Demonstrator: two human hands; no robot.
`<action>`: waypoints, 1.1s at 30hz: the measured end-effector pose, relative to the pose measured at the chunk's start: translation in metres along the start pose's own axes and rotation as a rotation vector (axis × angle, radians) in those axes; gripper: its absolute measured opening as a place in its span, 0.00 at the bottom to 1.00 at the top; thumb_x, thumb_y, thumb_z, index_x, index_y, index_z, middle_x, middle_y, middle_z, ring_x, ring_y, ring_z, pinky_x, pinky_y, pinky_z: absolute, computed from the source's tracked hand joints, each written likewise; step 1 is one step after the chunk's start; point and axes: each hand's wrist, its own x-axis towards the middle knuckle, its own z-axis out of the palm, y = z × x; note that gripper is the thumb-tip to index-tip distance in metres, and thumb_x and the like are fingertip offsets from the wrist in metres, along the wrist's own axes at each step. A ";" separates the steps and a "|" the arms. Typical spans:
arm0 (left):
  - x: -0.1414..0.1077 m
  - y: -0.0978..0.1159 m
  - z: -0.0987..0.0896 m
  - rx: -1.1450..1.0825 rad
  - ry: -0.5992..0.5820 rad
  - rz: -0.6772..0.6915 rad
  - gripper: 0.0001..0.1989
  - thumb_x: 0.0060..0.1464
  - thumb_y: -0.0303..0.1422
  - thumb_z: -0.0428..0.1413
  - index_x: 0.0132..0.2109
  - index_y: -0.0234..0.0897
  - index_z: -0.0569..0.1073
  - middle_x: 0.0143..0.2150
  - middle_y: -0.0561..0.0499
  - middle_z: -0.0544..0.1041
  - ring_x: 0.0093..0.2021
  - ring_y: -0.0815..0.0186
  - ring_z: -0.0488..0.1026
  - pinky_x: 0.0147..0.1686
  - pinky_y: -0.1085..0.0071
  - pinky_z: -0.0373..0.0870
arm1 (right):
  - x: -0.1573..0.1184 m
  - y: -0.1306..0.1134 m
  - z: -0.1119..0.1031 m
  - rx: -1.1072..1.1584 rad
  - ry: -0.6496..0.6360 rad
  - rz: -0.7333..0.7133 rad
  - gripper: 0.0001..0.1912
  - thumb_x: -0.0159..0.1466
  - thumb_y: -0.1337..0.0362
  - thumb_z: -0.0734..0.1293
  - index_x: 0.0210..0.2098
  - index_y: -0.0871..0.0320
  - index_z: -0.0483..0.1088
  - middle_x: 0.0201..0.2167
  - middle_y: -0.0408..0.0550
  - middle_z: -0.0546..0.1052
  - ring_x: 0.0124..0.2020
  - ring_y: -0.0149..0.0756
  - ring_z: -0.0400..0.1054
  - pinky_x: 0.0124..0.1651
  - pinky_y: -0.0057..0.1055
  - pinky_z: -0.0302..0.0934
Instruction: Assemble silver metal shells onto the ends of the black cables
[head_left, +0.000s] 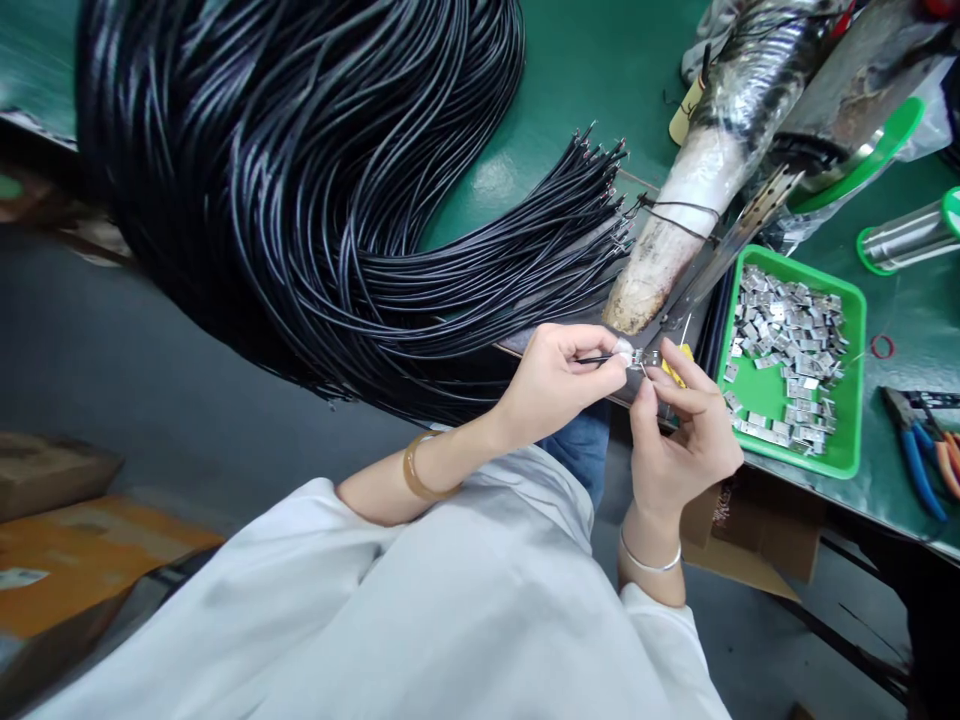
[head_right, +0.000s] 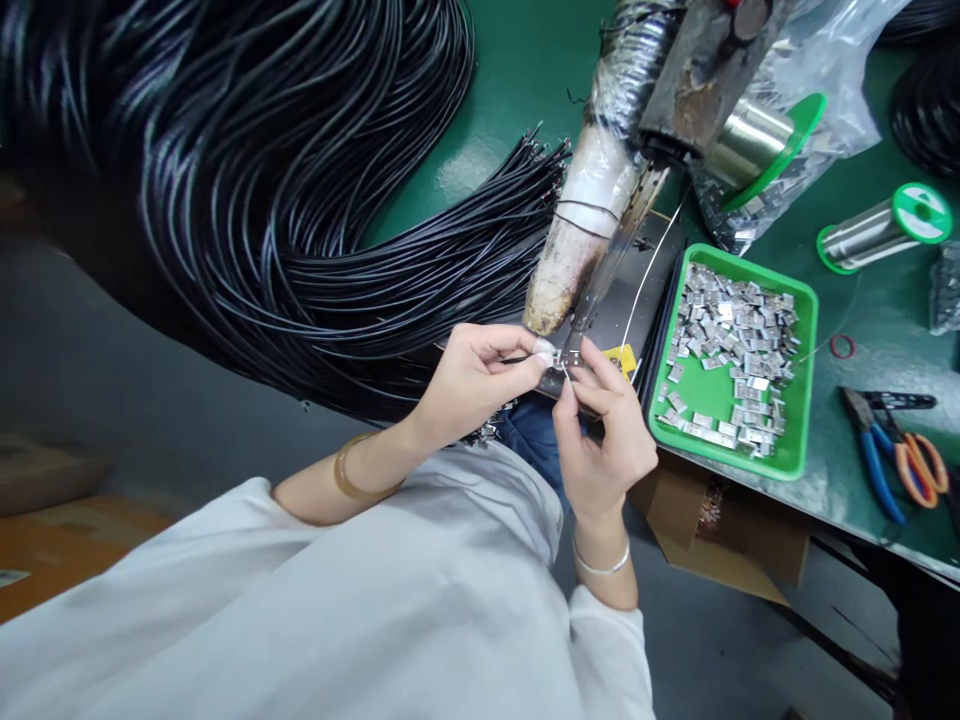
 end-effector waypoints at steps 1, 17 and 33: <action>0.000 0.001 0.000 -0.007 -0.002 0.005 0.07 0.51 0.31 0.60 0.31 0.30 0.79 0.26 0.52 0.75 0.25 0.75 0.67 0.25 0.79 0.65 | 0.002 -0.002 0.000 0.002 0.006 -0.007 0.08 0.62 0.74 0.72 0.39 0.56 0.73 0.50 0.51 0.82 0.48 0.41 0.80 0.47 0.39 0.80; -0.003 0.003 -0.002 0.070 -0.048 0.028 0.08 0.55 0.32 0.59 0.34 0.30 0.79 0.30 0.51 0.75 0.28 0.75 0.68 0.27 0.82 0.66 | 0.010 -0.005 -0.002 -0.097 0.033 -0.053 0.07 0.61 0.72 0.73 0.36 0.55 0.76 0.43 0.46 0.83 0.45 0.37 0.80 0.49 0.36 0.76; -0.005 0.006 -0.005 0.179 -0.076 0.084 0.07 0.55 0.30 0.58 0.35 0.30 0.79 0.30 0.52 0.75 0.29 0.74 0.67 0.26 0.81 0.63 | 0.011 -0.005 0.000 -0.087 0.063 -0.030 0.06 0.61 0.71 0.74 0.35 0.55 0.76 0.41 0.45 0.83 0.43 0.37 0.80 0.44 0.35 0.77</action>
